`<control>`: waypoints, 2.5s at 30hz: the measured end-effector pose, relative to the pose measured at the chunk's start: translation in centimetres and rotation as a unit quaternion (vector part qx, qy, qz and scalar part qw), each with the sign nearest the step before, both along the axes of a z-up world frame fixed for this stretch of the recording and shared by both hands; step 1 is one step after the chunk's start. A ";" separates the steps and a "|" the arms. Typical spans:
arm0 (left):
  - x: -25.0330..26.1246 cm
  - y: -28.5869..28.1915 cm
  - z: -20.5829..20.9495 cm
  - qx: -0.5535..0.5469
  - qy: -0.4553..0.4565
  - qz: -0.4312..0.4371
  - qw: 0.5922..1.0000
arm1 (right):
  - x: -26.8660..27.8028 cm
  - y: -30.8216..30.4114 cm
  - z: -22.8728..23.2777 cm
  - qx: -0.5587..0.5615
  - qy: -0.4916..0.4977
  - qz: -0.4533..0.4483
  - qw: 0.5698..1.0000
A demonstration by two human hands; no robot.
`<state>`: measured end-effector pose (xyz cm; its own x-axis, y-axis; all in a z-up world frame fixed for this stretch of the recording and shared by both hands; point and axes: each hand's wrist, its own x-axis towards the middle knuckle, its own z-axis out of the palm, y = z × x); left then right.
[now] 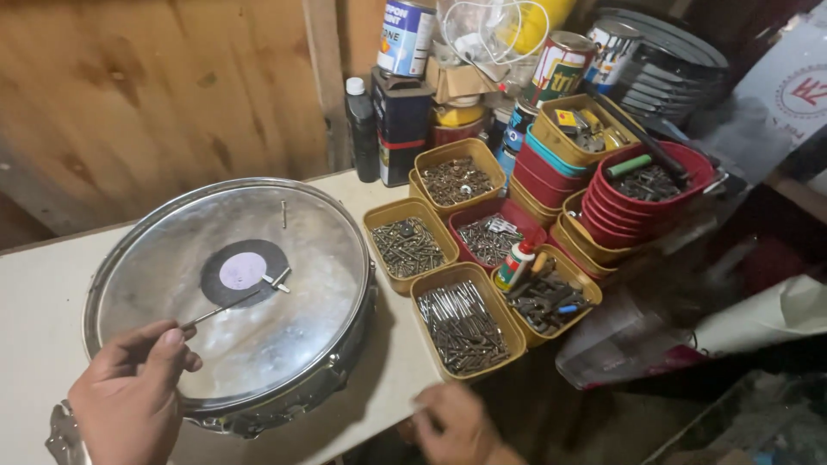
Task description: The person applies glue to the tension rods of a snare drum and then inserts them into the drum's lugs. They tighten the rods by hand and use a drum key to further secure them. The person also handles a tube of glue and various hardware items from nearby containers.
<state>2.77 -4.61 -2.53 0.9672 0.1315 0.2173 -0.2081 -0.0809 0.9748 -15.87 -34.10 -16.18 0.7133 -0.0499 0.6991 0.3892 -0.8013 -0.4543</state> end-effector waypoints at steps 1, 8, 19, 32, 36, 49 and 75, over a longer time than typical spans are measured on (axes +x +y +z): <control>0.0 0.1 -0.2 0.001 0.001 -0.003 1.000 | 0.2 -1.7 0.2 0.001 0.001 -0.003 1.000; 0.0 0.2 -0.7 -0.001 -0.018 0.003 1.000 | 0.7 -12.0 2.7 0.061 0.176 -0.279 0.942; -0.4 -0.5 -0.2 0.028 -0.005 0.032 0.999 | 3.3 -13.1 2.7 0.038 0.304 -0.250 0.918; 0.3 -0.4 -1.3 -0.035 -0.025 0.026 0.999 | 7.0 -12.5 4.1 0.022 0.374 -0.227 0.899; 0.5 -0.4 -1.7 -0.054 -0.035 0.029 0.998 | 7.0 -13.2 3.7 0.037 0.342 -0.234 0.909; 1.1 0.3 -3.4 -0.082 -0.040 0.006 0.996 | 3.5 -15.9 6.1 0.149 0.274 -0.346 0.885; 1.4 0.8 -5.1 -0.083 -0.063 -0.004 0.995 | 4.0 -14.8 4.3 0.138 0.319 -0.311 0.885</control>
<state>4.20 -3.79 -7.63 0.9349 0.1690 0.3121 -0.3288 0.0818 0.9408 -11.90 -48.86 -11.83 0.7336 -0.6765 0.0643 -0.4934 -0.5953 -0.6342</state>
